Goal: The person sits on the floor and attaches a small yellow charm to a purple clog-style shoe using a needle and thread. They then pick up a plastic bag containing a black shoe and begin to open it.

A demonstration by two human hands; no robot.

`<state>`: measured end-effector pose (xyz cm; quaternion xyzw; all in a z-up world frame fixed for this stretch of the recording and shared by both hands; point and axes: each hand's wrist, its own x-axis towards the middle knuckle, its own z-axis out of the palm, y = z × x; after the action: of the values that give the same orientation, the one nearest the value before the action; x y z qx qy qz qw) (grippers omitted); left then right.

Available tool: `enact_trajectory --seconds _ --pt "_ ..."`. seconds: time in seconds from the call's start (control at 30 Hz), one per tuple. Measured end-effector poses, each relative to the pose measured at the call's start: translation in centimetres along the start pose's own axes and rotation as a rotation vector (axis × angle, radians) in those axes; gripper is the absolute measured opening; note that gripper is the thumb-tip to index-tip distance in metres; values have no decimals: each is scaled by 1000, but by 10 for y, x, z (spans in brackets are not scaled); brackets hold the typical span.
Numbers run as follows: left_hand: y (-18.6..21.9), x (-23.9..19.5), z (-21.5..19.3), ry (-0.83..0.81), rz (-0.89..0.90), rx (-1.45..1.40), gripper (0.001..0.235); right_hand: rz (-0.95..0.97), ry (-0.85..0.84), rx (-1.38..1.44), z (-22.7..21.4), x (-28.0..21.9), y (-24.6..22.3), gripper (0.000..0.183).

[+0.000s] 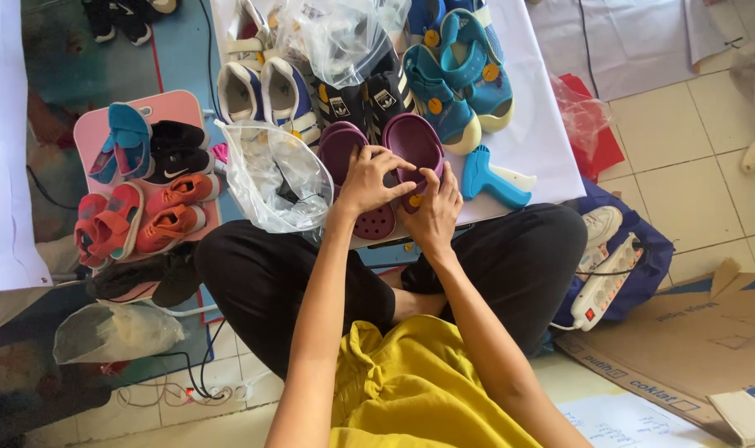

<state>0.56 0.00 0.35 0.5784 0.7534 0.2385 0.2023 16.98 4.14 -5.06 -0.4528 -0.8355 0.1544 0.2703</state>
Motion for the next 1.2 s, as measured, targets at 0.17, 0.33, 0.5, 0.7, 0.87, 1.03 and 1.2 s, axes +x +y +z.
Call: enact_trajectory --seconds 0.17,0.33,0.5,0.7,0.87,1.03,1.2 --pt "4 -3 1 4 -4 32 37 11 0 1 0 -2 0 91" --pt "8 -4 -4 24 -3 -13 42 16 -10 9 3 0 3 88" --pt "9 1 -1 156 25 -46 43 31 -47 153 -12 10 5 86" --pt "22 -2 8 520 226 89 37 -54 -9 185 -45 34 12 84" --pt "36 -6 4 562 285 -61 38 -205 153 208 -69 69 51 85" --pt "38 -22 4 519 332 -247 31 -219 258 116 -101 107 125 81" --pt "33 -34 36 459 358 -163 26 -98 142 113 -108 107 177 86"
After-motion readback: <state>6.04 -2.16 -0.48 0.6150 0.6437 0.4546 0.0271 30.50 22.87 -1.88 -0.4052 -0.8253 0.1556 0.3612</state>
